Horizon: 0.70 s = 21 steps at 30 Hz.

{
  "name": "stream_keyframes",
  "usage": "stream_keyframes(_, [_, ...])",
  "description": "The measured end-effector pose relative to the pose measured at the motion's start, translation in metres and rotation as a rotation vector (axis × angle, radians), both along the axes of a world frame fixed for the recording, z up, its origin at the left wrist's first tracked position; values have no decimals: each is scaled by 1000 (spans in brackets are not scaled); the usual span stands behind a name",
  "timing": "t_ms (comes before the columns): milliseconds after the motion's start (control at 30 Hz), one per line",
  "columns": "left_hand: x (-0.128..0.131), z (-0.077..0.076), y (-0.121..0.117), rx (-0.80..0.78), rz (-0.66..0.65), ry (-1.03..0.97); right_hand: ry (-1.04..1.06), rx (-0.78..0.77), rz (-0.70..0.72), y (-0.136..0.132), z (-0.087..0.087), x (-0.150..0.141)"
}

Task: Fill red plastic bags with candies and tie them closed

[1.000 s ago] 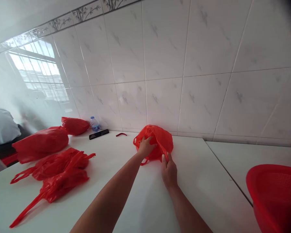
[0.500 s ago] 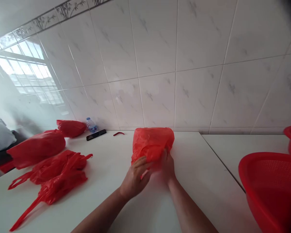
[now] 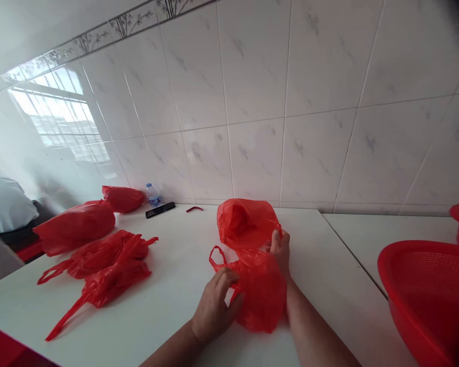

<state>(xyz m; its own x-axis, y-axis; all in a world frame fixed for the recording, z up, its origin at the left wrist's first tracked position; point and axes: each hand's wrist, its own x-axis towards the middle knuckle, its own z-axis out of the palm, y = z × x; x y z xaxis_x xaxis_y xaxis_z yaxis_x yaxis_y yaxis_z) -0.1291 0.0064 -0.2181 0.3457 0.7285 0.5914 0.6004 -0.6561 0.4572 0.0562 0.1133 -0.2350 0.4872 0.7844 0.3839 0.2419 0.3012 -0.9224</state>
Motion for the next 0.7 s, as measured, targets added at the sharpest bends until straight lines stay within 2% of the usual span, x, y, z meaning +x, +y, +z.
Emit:
stream_keyframes(100, [-2, 0, 13, 12, 138, -19, 11, -34, -159, 6, 1, 11])
stream_keyframes(233, [9, -4, 32, -271, 115, 86, 59, -84, -209, -7, 0, 33])
stream_keyframes(367, [35, -9, 49, -390, 139, 86, 102, -226, -147, -45, -3, 56])
stream_keyframes(500, [55, -10, 55, -467, 207, -64, -82, -275, 12, -80, 2, 62])
stream_keyframes(567, [56, -8, 53, -503, 148, -147, -185, -278, 106, -89, 4, 56])
stream_keyframes(700, [43, -6, 47, -530, -125, -293, -323, -310, 203, -88, 1, 39])
